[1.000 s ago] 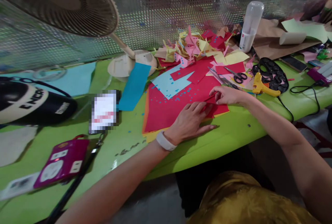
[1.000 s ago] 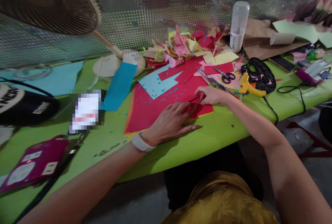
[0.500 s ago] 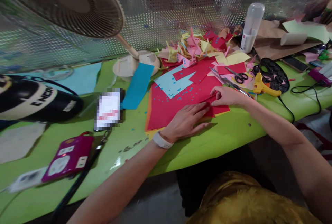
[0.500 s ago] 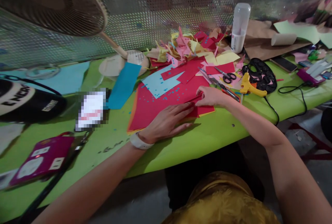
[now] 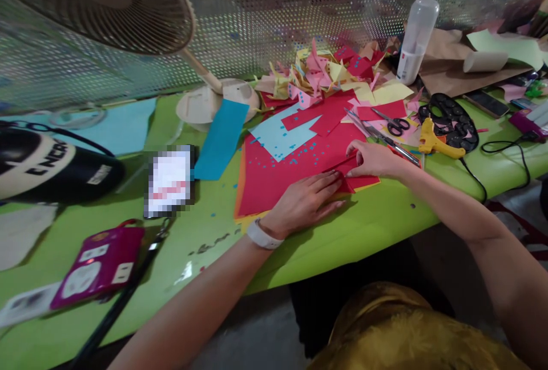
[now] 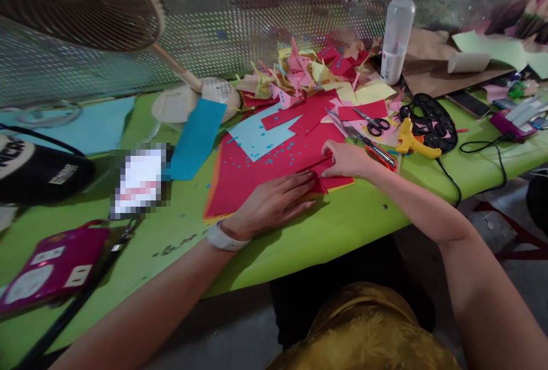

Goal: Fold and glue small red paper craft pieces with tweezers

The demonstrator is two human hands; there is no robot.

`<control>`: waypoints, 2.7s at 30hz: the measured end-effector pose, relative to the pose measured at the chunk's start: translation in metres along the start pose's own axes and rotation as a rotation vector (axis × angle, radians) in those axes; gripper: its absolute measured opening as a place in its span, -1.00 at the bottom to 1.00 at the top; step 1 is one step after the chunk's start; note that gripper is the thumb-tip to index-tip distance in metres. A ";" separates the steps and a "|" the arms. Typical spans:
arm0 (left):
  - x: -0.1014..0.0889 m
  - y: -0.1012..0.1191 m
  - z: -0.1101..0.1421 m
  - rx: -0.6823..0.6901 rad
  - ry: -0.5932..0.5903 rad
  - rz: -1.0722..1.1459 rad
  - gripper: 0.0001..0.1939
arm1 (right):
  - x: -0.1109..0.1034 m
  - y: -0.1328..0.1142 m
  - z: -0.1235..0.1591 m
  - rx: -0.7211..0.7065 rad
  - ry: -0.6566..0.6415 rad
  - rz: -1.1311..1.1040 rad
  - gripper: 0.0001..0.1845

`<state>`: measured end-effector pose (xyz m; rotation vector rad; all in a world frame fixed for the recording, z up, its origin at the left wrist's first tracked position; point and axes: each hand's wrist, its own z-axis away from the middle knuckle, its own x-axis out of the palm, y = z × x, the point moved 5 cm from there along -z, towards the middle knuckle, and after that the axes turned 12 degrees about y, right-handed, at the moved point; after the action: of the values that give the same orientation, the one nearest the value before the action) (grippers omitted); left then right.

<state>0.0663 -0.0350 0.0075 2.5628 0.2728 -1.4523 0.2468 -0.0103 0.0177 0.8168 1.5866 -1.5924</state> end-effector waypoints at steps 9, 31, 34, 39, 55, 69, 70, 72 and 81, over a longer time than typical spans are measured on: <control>-0.001 0.001 -0.001 -0.004 0.036 -0.030 -0.52 | 0.002 0.008 -0.004 0.020 -0.076 -0.223 -0.59; 0.014 -0.004 0.009 -0.216 -0.160 -0.004 -0.12 | 0.005 -0.006 0.006 -0.064 0.024 0.262 -0.72; 0.016 -0.006 0.009 -0.232 -0.175 0.012 -0.13 | -0.001 -0.010 0.010 -0.128 0.004 0.259 -0.75; 0.014 -0.010 0.008 -0.265 -0.201 0.059 -0.19 | -0.014 -0.016 0.028 -0.321 -0.173 0.243 -0.76; 0.012 -0.009 0.005 -0.283 -0.267 0.075 -0.12 | -0.004 -0.016 0.024 -0.133 -0.173 0.166 -0.76; 0.014 -0.009 0.008 -0.260 -0.176 0.080 -0.13 | 0.009 -0.017 0.012 -0.176 -0.024 -0.089 -0.67; 0.014 -0.009 0.008 -0.262 -0.176 0.080 -0.14 | 0.010 -0.016 0.012 -0.151 -0.028 -0.091 -0.68; 0.014 -0.009 0.008 -0.266 -0.177 0.082 -0.15 | 0.011 -0.015 0.011 -0.096 -0.011 -0.093 -0.74; 0.001 -0.014 0.004 -0.290 0.025 0.015 -0.40 | 0.014 -0.015 0.011 -0.021 0.028 -0.007 -0.92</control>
<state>0.0595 -0.0229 0.0037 2.3457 0.4326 -1.2712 0.2278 -0.0225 0.0141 0.8265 1.6255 -1.5729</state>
